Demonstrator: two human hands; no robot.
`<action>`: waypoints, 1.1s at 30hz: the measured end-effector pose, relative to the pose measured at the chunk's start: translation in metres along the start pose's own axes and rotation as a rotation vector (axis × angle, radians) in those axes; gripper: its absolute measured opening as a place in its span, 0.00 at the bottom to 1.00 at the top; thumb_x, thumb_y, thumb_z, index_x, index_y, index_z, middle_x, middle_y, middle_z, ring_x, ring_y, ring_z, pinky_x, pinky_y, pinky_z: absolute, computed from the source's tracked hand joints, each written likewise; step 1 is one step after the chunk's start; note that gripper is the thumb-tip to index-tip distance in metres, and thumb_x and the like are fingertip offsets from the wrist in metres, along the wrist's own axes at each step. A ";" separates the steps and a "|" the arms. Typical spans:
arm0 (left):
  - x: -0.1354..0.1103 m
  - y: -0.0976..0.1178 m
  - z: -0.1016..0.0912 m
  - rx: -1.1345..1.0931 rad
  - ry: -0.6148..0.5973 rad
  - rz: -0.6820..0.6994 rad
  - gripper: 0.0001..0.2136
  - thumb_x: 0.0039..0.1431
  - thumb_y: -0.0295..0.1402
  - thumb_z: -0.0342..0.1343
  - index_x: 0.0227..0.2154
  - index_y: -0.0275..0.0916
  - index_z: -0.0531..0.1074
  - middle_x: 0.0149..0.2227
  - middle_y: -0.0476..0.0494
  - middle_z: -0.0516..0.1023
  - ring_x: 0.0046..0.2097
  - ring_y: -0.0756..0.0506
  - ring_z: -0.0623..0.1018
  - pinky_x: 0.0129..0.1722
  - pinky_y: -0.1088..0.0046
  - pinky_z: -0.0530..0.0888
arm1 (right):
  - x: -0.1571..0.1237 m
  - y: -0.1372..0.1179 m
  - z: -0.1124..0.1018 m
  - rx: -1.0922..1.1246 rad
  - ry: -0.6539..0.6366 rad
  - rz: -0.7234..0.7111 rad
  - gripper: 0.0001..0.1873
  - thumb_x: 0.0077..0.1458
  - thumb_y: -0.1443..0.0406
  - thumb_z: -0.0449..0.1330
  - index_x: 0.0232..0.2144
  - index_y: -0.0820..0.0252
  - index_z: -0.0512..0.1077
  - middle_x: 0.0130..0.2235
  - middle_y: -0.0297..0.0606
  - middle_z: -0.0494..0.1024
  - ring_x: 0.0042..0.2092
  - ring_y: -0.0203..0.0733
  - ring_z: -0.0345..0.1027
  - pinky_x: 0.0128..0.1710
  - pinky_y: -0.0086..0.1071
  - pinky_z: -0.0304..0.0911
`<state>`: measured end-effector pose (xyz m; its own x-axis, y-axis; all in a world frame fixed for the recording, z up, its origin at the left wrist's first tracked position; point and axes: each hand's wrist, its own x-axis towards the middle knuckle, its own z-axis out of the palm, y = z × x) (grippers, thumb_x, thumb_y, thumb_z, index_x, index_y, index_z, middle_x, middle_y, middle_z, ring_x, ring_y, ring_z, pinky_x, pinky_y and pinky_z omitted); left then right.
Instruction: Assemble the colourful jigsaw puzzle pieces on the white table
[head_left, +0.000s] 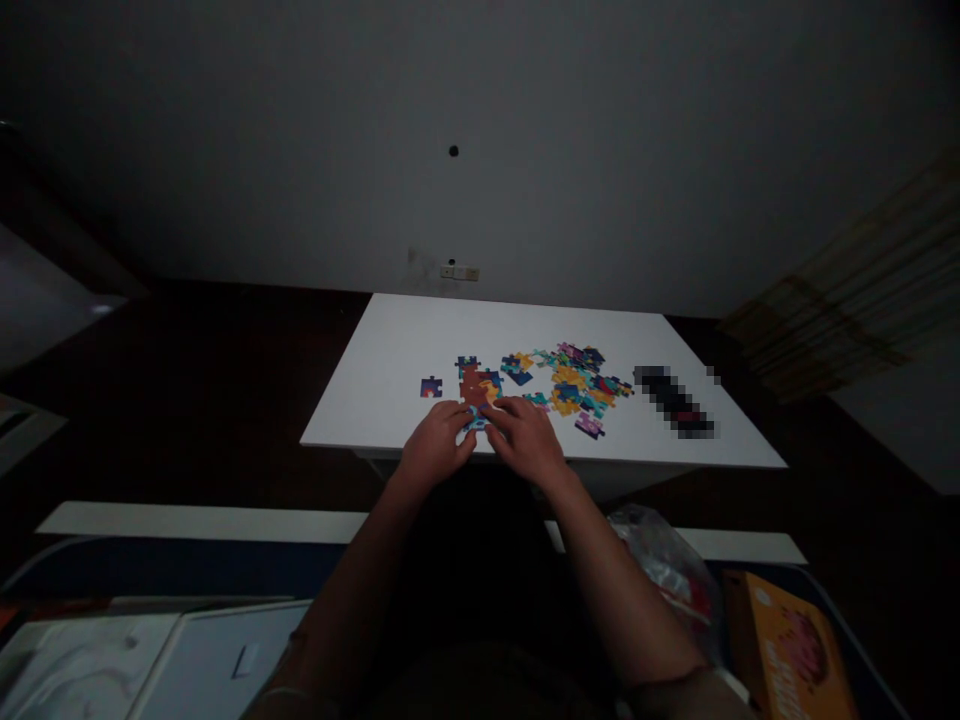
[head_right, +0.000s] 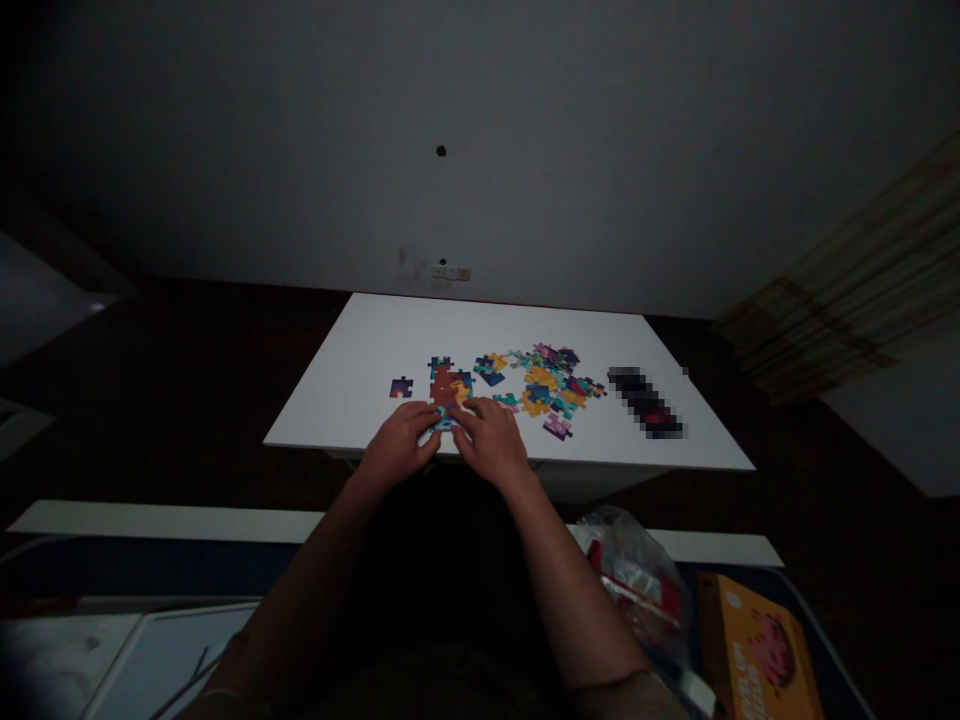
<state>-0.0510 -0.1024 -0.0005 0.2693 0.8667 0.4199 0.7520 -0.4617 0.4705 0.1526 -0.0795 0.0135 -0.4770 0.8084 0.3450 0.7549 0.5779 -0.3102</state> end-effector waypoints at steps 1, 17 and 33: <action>0.000 -0.001 0.001 0.000 0.004 0.001 0.14 0.62 0.30 0.56 0.50 0.44 0.76 0.53 0.40 0.79 0.57 0.39 0.75 0.59 0.52 0.72 | 0.000 0.000 0.000 -0.009 -0.004 -0.003 0.18 0.66 0.60 0.57 0.56 0.48 0.76 0.55 0.44 0.75 0.58 0.52 0.65 0.56 0.46 0.62; -0.004 -0.003 0.006 0.001 0.084 0.023 0.12 0.61 0.29 0.57 0.47 0.41 0.76 0.51 0.39 0.79 0.55 0.39 0.76 0.59 0.54 0.73 | -0.005 -0.003 -0.001 0.024 -0.007 -0.001 0.19 0.65 0.63 0.57 0.57 0.48 0.74 0.57 0.42 0.73 0.59 0.51 0.64 0.59 0.46 0.59; -0.003 -0.006 0.007 0.022 0.142 0.048 0.07 0.61 0.27 0.55 0.38 0.42 0.76 0.46 0.39 0.81 0.51 0.40 0.78 0.54 0.55 0.77 | 0.097 0.061 -0.009 -0.278 -0.109 0.433 0.26 0.62 0.49 0.58 0.49 0.65 0.76 0.51 0.59 0.75 0.56 0.61 0.65 0.56 0.47 0.58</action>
<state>-0.0525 -0.1009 -0.0099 0.2189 0.8073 0.5481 0.7539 -0.4965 0.4303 0.1565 0.0327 0.0360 -0.1280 0.9820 0.1389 0.9771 0.1489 -0.1523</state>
